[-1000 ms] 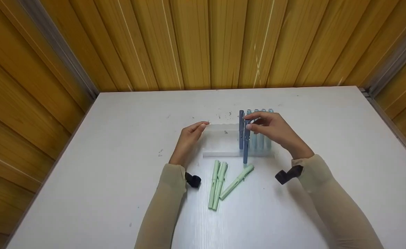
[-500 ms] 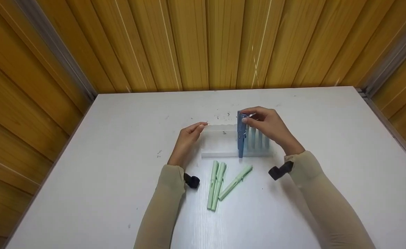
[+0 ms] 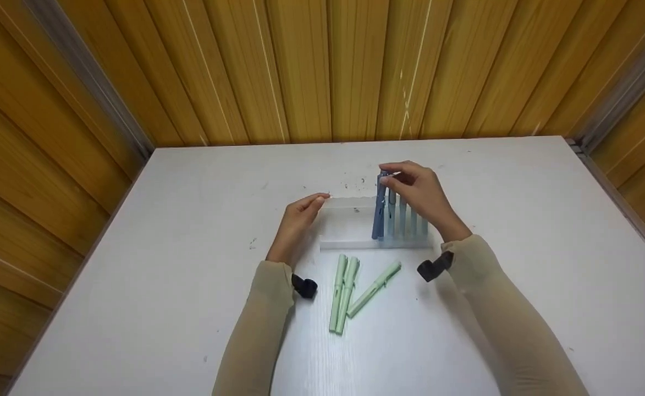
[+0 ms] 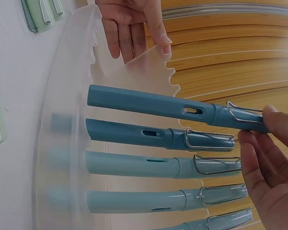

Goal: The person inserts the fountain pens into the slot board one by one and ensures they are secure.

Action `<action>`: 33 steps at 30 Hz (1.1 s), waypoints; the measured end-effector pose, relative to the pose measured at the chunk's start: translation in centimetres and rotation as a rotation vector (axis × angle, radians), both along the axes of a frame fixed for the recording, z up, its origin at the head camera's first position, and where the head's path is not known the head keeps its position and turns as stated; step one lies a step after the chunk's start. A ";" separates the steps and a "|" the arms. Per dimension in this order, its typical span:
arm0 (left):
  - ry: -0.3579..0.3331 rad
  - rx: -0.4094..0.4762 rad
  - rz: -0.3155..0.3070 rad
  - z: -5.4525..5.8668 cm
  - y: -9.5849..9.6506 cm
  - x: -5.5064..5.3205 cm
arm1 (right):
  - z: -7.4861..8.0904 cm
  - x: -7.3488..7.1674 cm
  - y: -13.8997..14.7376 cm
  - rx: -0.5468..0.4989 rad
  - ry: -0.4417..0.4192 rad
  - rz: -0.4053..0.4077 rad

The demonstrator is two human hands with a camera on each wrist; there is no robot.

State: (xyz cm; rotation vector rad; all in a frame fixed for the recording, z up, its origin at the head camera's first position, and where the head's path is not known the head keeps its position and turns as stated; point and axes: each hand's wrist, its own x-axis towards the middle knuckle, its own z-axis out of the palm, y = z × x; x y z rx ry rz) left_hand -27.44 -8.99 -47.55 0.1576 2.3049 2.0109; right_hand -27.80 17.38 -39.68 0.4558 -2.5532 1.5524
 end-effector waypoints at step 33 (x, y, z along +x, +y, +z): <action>-0.022 -0.028 0.016 0.0 0.0 -0.1 | -0.5 -0.2 -1.8 0.156 0.074 0.003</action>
